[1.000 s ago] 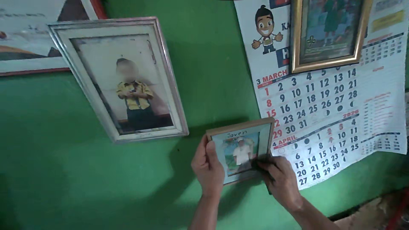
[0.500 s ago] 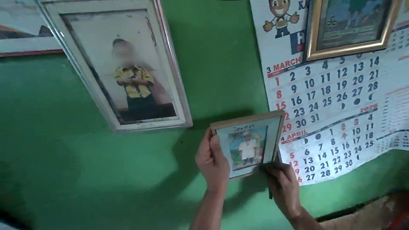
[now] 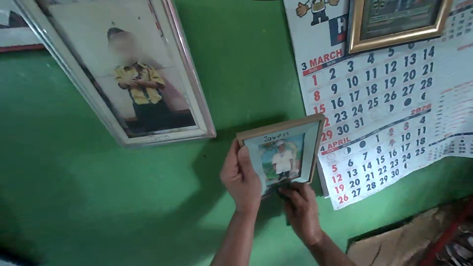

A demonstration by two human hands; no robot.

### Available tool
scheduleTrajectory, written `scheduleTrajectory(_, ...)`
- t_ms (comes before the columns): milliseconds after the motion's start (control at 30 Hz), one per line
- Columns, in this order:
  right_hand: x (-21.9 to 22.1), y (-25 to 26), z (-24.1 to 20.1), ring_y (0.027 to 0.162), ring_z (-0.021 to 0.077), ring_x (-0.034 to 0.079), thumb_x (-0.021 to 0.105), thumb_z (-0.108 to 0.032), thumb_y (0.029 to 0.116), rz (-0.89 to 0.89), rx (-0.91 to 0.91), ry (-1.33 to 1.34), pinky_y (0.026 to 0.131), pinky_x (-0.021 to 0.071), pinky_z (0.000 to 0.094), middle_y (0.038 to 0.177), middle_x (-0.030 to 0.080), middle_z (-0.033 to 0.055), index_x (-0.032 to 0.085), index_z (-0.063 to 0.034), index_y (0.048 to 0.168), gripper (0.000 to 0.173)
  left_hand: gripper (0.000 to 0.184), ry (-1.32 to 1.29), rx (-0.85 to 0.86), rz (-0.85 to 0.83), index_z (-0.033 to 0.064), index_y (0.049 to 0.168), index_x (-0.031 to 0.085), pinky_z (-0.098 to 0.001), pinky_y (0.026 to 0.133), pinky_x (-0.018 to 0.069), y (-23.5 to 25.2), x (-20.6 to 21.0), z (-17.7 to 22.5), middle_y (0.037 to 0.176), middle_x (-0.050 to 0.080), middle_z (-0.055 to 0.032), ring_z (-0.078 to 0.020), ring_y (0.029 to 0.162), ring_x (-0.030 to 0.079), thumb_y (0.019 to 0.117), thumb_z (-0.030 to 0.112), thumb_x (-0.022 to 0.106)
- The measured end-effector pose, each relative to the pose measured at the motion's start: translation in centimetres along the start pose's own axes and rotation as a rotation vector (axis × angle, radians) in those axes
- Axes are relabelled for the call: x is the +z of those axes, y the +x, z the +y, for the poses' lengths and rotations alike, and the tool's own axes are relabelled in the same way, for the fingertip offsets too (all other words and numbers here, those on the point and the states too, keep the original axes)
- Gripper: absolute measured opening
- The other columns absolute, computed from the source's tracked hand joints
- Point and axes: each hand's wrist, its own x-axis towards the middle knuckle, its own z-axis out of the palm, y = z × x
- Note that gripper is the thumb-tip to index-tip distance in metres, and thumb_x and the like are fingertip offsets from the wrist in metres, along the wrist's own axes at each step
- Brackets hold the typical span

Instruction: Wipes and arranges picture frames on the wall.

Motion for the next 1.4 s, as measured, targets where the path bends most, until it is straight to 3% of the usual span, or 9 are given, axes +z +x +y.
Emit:
scheduleTrajectory(200,-1.6,0.1,2.0,0.087,0.0253,0.066,0.066,-0.008,0.0821,0.108,0.131,-0.075,0.076,0.0569,0.0351,0.097,0.066,0.0163,0.078,-0.0022,0.098,0.021,0.035,-0.006,-0.008,-0.003,-0.0078,0.130,0.058,-0.0154,0.086,0.0560,-0.1,0.0,0.0,0.111,0.070,0.0035,0.0062,0.097,0.066,0.1093,0.018,0.047)
scheduleTrajectory(367,2.4,-1.0,-2.8,0.086,0.0265,0.067,0.068,-0.010,0.0832,0.048,0.077,0.038,0.076,0.0567,0.0382,0.093,0.068,0.0137,0.080,-0.0095,0.095,0.017,0.036,0.028,-0.005,-0.020,-0.0080,0.130,0.057,-0.0149,0.086,0.0557,-0.2,-0.1,0.0,0.110,0.069,0.0027,0.0068,0.095,0.065,0.1099,0.019,0.046)
scheduleTrajectory(500,1.5,-0.5,-2.0,0.086,0.0248,0.067,0.068,-0.012,0.0838,0.005,0.040,0.021,0.075,0.0569,0.0369,0.095,0.069,0.0116,0.080,-0.0136,0.096,0.018,0.035,0.027,0.003,-0.016,-0.0076,0.130,0.058,-0.0156,0.086,0.0558,-0.1,-0.1,0.0,0.110,0.070,0.0025,0.0060,0.096,0.066,0.1096,0.018,0.046)
scheduleTrajectory(667,-2.0,0.2,1.8,0.090,0.0266,0.067,0.066,-0.008,0.0836,0.079,0.190,-0.060,0.076,0.0581,0.0386,0.101,0.067,0.0162,0.078,-0.0046,0.099,0.020,0.034,-0.007,0.011,0.002,-0.0090,0.129,0.058,-0.0145,0.088,0.0554,-0.1,0.1,0.0,0.112,0.070,0.0030,0.0072,0.098,0.066,0.1094,0.016,0.046)
scheduleTrajectory(800,0.3,-0.3,-0.9,0.088,0.0265,0.067,0.070,-0.006,0.0814,0.085,0.201,0.022,0.075,0.0588,0.0368,0.099,0.066,0.0177,0.078,-0.0025,0.098,0.019,0.033,-0.028,0.038,0.014,-0.0085,0.129,0.059,-0.0152,0.090,0.0552,0.0,0.3,-0.2,0.113,0.071,0.0045,0.0070,0.100,0.066,0.1094,0.015,0.046)
scheduleTrajectory(933,3.1,-0.9,-4.1,0.084,0.0248,0.068,0.070,-0.009,0.0802,0.038,0.114,0.065,0.074,0.0578,0.0365,0.093,0.069,0.0126,0.080,-0.0096,0.093,0.017,0.034,-0.009,0.010,-0.014,-0.0058,0.131,0.058,-0.0168,0.088,0.0566,-0.1,0.0,0.0,0.113,0.070,0.0046,0.0052,0.099,0.067,0.1094,0.018,0.047)
scheduleTrajectory(1100,-1.1,0.0,0.1,0.091,0.0286,0.068,0.069,-0.007,0.0832,0.011,0.134,0.016,0.077,0.0584,0.0422,0.100,0.069,0.0160,0.079,-0.0075,0.098,0.018,0.033,-0.034,0.006,-0.008,-0.0055,0.131,0.059,-0.0164,0.088,0.0565,-0.2,0.0,0.0,0.112,0.071,0.0048,0.0054,0.099,0.067,0.1094,0.017,0.047)
scheduleTrajectory(1200,-2.3,0.4,1.7,0.090,0.0265,0.066,0.067,-0.006,0.0827,0.092,0.233,-0.048,0.076,0.0580,0.0372,0.100,0.066,0.0173,0.078,-0.0023,0.099,0.021,0.033,-0.039,0.016,0.020,-0.0081,0.128,0.060,-0.0145,0.088,0.0553,-0.1,0.2,0.0,0.111,0.070,0.0051,0.0078,0.098,0.065,0.1091,0.016,0.047)
scheduleTrajectory(1400,2.6,-0.9,-3.4,0.087,0.0257,0.067,0.069,-0.008,0.0812,0.058,0.132,0.087,0.077,0.0578,0.0374,0.095,0.068,0.0146,0.080,-0.0073,0.094,0.016,0.035,-0.020,0.001,0.000,-0.0097,0.130,0.058,-0.0162,0.091,0.0551,-0.2,0.1,-0.1,0.114,0.070,0.0032,0.0067,0.101,0.065,0.1097,0.017,0.045)
